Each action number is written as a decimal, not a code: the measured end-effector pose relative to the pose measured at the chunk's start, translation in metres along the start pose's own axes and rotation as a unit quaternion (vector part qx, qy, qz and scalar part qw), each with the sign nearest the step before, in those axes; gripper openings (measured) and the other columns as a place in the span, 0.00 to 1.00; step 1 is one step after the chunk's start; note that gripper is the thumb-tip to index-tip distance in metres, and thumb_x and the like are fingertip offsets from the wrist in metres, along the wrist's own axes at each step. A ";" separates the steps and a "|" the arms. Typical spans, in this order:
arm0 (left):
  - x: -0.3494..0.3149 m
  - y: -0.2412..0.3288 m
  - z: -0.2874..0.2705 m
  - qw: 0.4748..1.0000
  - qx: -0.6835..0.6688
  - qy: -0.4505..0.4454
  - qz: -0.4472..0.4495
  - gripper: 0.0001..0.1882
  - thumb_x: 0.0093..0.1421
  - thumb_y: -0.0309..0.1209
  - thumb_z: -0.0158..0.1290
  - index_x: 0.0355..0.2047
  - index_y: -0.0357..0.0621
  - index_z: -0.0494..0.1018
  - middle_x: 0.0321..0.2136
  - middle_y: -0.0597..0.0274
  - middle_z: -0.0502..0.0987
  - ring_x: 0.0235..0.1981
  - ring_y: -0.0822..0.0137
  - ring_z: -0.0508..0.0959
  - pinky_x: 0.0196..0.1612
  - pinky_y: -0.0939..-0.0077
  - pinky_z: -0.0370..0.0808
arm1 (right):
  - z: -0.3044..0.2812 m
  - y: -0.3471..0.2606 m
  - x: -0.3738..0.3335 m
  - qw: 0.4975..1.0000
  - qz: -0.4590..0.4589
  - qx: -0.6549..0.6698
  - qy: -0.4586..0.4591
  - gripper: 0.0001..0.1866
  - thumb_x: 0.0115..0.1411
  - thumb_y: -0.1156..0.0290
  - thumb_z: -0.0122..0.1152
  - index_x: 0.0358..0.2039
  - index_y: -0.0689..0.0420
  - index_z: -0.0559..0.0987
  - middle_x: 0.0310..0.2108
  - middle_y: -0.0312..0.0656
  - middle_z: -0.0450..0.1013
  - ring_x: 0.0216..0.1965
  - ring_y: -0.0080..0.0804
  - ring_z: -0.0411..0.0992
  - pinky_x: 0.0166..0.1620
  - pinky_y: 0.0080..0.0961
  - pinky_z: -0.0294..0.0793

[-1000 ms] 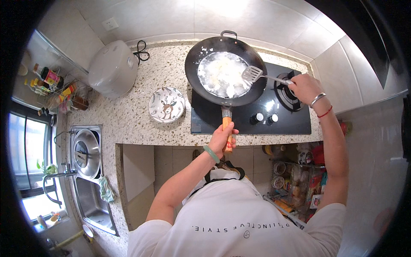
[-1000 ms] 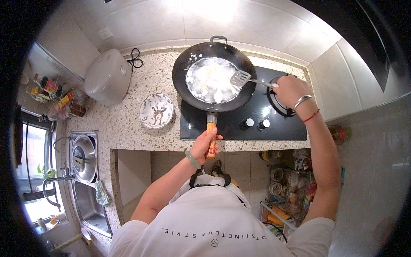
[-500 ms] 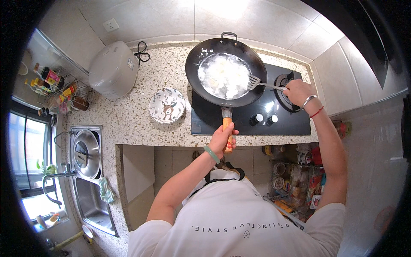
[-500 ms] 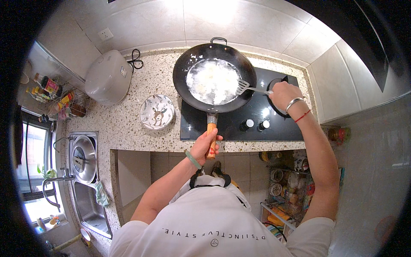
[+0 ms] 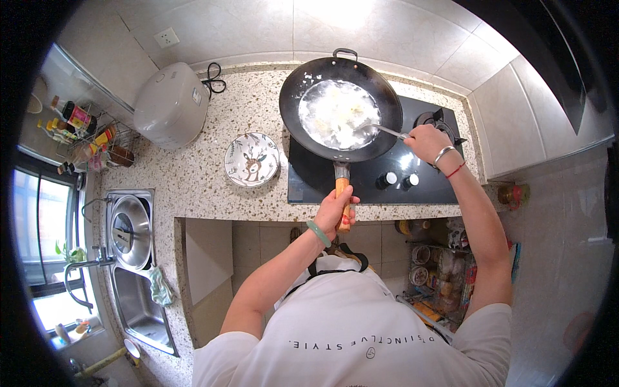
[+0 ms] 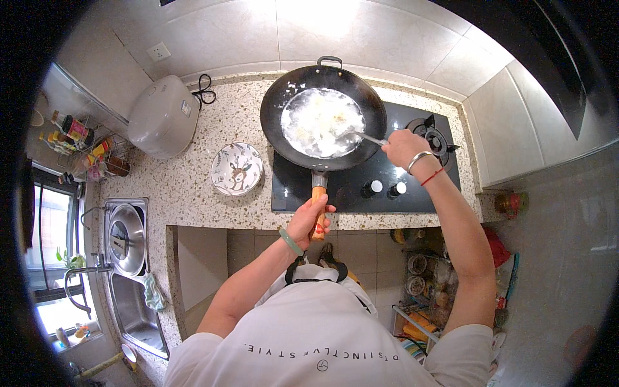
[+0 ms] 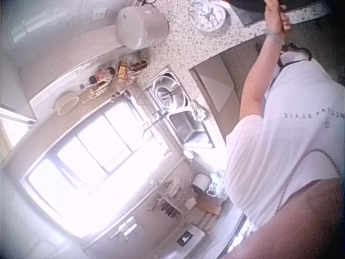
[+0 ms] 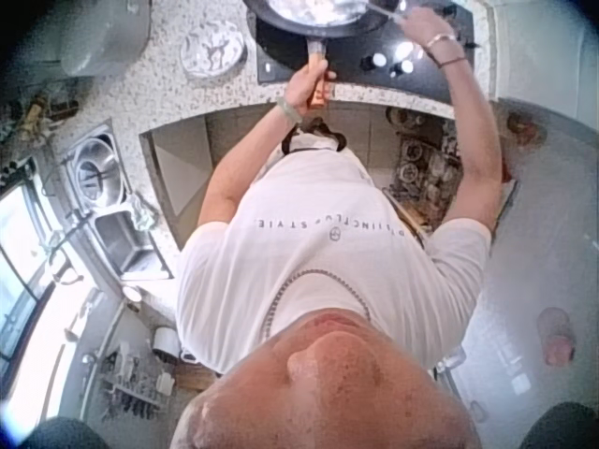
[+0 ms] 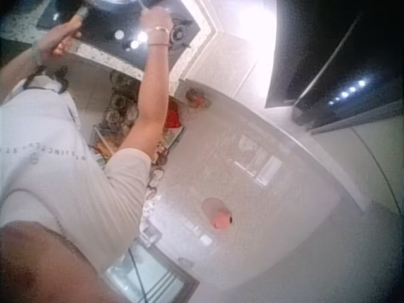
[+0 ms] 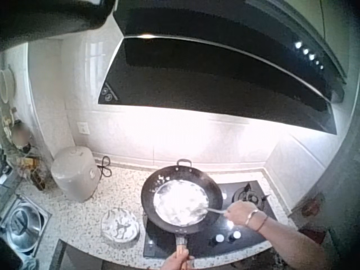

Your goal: The person cooks white food items in a wok filled with boiling water. They use a metal spatula to stir the contents and then transfer the cooked items onto a plate with a deer design. The person repeats this process, adding more items to the plate.

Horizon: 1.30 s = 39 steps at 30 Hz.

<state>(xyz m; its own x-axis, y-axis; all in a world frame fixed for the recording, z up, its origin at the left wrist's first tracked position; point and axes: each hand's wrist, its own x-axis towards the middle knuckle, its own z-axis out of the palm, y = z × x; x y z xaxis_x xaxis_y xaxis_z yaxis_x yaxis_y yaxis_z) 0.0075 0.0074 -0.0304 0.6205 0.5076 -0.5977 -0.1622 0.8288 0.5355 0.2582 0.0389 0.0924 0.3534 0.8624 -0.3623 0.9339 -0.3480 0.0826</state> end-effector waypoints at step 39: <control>0.003 -0.003 -0.004 1.000 0.007 -0.016 -0.004 0.16 0.62 0.43 0.49 0.41 0.48 0.62 0.31 0.65 0.71 0.20 0.79 0.69 0.20 0.82 0.72 | -0.047 -0.009 -0.015 0.998 0.000 -0.042 0.036 0.19 0.59 0.58 0.54 0.29 0.64 0.80 0.32 0.55 0.76 0.36 0.51 0.75 0.41 0.40 0.74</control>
<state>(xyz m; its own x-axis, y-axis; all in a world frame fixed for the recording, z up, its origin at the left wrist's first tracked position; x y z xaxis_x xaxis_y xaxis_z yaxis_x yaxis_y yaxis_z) 0.0068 0.0072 -0.0357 0.6453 0.4931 -0.5835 -0.1471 0.8297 0.5384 0.2471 0.0465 0.1404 0.3534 0.8879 -0.2944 0.9341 -0.3181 0.1619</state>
